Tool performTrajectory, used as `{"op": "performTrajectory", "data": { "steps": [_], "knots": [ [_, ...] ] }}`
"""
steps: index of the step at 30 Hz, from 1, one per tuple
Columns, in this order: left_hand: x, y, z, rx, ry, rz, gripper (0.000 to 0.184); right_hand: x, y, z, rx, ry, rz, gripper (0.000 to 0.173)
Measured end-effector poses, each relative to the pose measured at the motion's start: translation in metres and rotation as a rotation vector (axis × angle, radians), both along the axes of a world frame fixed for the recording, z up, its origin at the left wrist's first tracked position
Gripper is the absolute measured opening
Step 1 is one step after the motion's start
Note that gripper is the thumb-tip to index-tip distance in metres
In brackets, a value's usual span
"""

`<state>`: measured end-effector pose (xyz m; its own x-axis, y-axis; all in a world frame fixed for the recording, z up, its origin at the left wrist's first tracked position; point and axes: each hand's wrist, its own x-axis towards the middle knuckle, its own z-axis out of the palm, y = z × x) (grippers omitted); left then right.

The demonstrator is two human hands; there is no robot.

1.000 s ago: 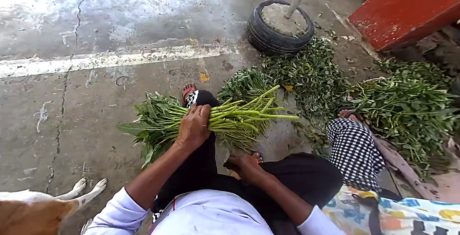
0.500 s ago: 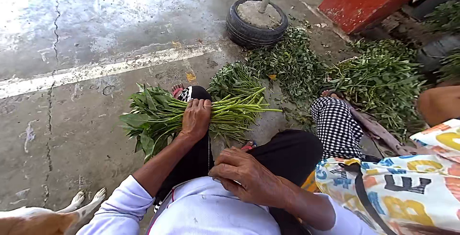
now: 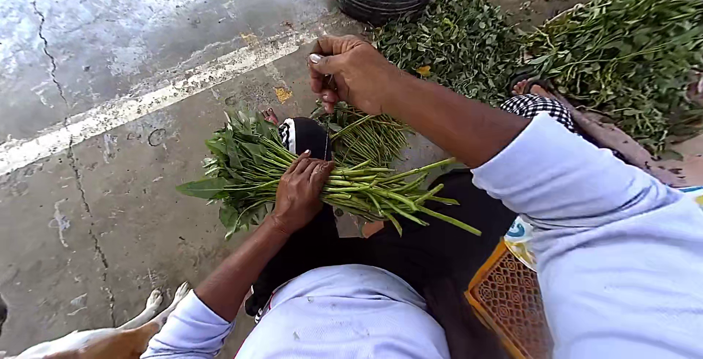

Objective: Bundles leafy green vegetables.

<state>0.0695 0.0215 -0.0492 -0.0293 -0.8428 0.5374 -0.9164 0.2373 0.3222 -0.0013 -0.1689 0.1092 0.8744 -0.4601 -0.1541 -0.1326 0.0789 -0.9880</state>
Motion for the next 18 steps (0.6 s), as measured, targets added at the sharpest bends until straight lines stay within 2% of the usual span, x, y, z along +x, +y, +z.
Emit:
{"op": "performTrajectory", "data": {
  "steps": [4, 7, 11, 13, 14, 15, 16, 17, 18],
  "knots": [
    [0.007, 0.002, -0.001, -0.013, 0.066, 0.004, 0.033, 0.002, -0.036, -0.059, 0.182, 0.069, -0.071, 0.019],
    [0.011, 0.003, 0.000, 0.010, 0.109, 0.017, 0.035, -0.004, -0.042, -0.108, 0.334, 0.014, -0.096, 0.022],
    [0.011, 0.000, 0.000, 0.003, 0.142, 0.074, 0.036, -0.013, -0.023, -0.181, 0.624, -0.188, -0.148, 0.032],
    [0.009, -0.004, 0.001, -0.011, 0.162, 0.138, 0.039, -0.027, -0.001, -0.196, 0.667, -0.312, -0.199, 0.033],
    [0.009, -0.007, 0.003, -0.007, 0.175, 0.169, 0.040, -0.037, 0.017, -0.175, 0.566, -0.198, -0.299, 0.029],
    [0.009, -0.010, 0.006, 0.007, 0.192, 0.195, 0.042, -0.041, 0.038, -0.122, 0.414, 0.260, -0.436, 0.022],
    [0.010, -0.012, 0.011, 0.032, 0.212, 0.217, 0.045, -0.043, 0.052, -0.099, 0.248, 0.605, -0.412, 0.029],
    [0.011, -0.014, 0.017, 0.073, 0.245, 0.235, 0.049, -0.064, 0.070, -0.132, -0.167, 0.602, -0.342, 0.034],
    [0.013, -0.016, 0.025, 0.134, 0.295, 0.255, 0.052, -0.081, 0.077, -0.191, -0.611, 0.433, -0.352, 0.031]
  ]
}}
